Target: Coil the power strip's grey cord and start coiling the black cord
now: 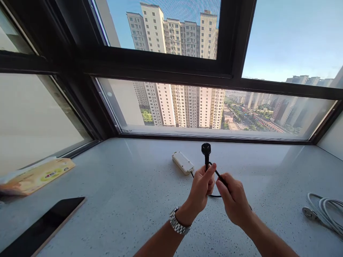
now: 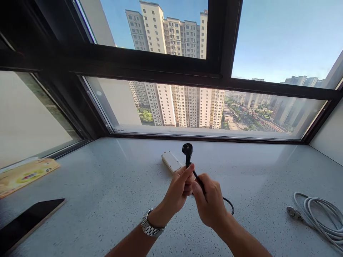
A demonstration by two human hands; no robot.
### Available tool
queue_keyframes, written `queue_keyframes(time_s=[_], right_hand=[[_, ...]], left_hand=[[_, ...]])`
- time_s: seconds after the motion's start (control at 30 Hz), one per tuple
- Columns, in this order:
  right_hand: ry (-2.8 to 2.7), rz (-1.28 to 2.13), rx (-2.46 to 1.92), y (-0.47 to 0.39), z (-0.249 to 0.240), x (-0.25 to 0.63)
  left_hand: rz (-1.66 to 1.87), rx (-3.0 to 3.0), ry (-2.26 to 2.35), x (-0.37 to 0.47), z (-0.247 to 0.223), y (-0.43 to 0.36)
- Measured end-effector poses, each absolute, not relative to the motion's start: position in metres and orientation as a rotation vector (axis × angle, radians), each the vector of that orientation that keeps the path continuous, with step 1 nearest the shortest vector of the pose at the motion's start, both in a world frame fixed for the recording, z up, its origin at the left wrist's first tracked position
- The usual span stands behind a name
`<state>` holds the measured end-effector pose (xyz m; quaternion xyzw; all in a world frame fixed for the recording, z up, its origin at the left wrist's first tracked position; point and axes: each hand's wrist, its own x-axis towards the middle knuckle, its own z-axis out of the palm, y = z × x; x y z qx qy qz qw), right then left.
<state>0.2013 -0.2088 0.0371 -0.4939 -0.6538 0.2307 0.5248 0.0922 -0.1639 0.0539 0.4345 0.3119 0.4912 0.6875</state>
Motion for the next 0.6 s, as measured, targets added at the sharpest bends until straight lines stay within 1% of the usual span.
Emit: queue_keyframes(time_s=[0.1, 0.17, 0.23, 0.4, 0.43, 0.5, 0.53, 0.6], right_hand=[[-1.748, 0.505, -1.17, -0.22, 0.033, 0.18], [-1.811, 0.593, -1.162, -0.219, 0.029, 0.176], [-1.825, 0.795, -1.136, -0.215, 0.025, 0.176], [-1.882, 1.744, -0.884, -0.198, 0.004, 0.185], [-1.915, 1.879, -0.837, -0.194, -0.001, 0.186], [-2.003, 2.022, -0.841, -0.186, -0.009, 0.189], [-2.053, 2.041, -0.891, -0.182, -0.011, 0.191], [-2.151, 1.973, -1.039, -0.175, -0.014, 0.198]], left_hand=[[1.083, 0.933, 0.692, 0.094, 0.048, -0.162], [1.063, 0.911, 0.688, 0.089, 0.052, -0.158], [1.115, 0.845, 0.677, 0.08, 0.063, -0.151], [1.212, 0.672, 0.523, 0.035, 0.104, -0.146], [1.226, 0.655, 0.501, 0.025, 0.112, -0.149], [1.282, 0.651, 0.492, 0.006, 0.125, -0.157], [1.326, 0.661, 0.505, -0.003, 0.13, -0.162], [1.441, 0.687, 0.562, -0.019, 0.139, -0.174]])
